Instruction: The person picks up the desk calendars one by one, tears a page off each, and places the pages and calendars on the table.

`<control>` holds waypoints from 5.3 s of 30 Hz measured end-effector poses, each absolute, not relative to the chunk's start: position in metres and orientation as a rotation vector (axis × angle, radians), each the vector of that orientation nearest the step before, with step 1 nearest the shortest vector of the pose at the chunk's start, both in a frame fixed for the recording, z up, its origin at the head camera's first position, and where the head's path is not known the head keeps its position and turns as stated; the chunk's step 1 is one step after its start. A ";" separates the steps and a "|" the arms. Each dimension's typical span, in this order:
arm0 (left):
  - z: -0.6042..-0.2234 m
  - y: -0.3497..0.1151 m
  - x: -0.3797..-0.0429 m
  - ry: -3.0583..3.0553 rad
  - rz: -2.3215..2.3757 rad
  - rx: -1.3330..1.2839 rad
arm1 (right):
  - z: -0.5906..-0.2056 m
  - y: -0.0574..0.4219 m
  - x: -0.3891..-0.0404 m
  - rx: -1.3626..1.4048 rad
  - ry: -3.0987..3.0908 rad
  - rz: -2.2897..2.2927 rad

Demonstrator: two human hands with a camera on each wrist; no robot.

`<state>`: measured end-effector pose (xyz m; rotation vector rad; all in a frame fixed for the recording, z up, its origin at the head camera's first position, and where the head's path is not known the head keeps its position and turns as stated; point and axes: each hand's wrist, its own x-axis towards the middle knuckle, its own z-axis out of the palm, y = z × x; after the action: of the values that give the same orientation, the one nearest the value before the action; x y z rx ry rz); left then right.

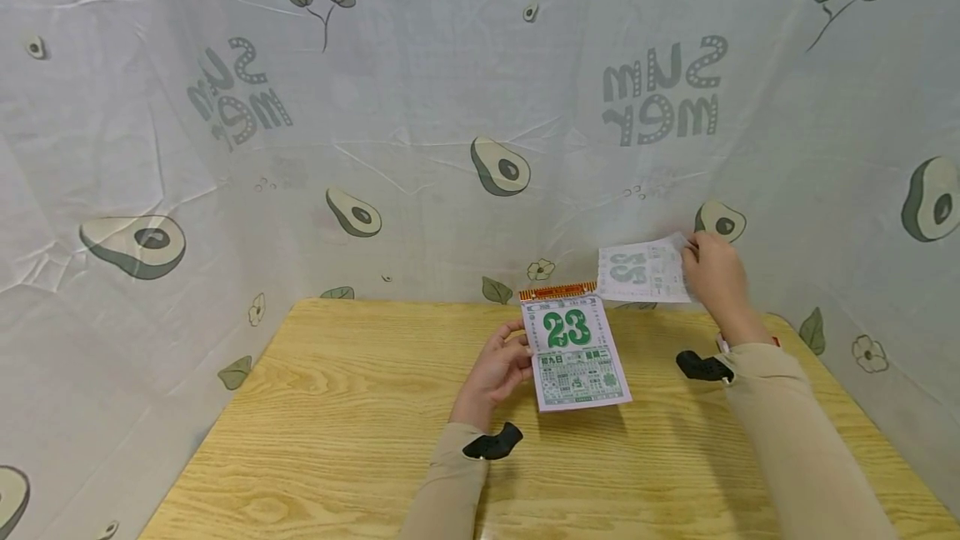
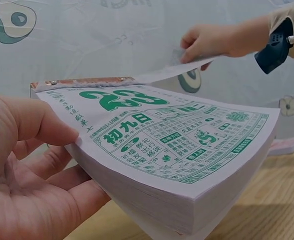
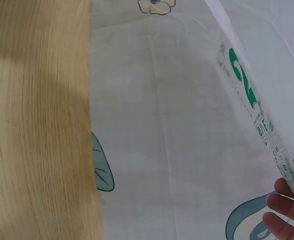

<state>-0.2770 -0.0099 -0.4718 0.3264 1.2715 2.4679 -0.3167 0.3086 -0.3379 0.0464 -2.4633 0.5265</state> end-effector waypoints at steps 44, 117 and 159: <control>-0.471 -0.016 -0.276 1.277 2.494 0.298 | -0.332 0.323 -0.312 -0.111 -2.425 0.587; -0.472 -0.117 -0.284 1.590 2.517 0.043 | -0.414 0.222 -0.294 0.250 -2.157 0.635; -0.463 -0.203 -0.287 1.843 2.274 -0.102 | -0.466 0.136 -0.278 0.322 -2.387 0.698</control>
<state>-0.2867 -0.2033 -0.4631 -0.1016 1.8428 2.2740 -0.2776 0.1356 -0.4663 0.3220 -2.3868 0.6979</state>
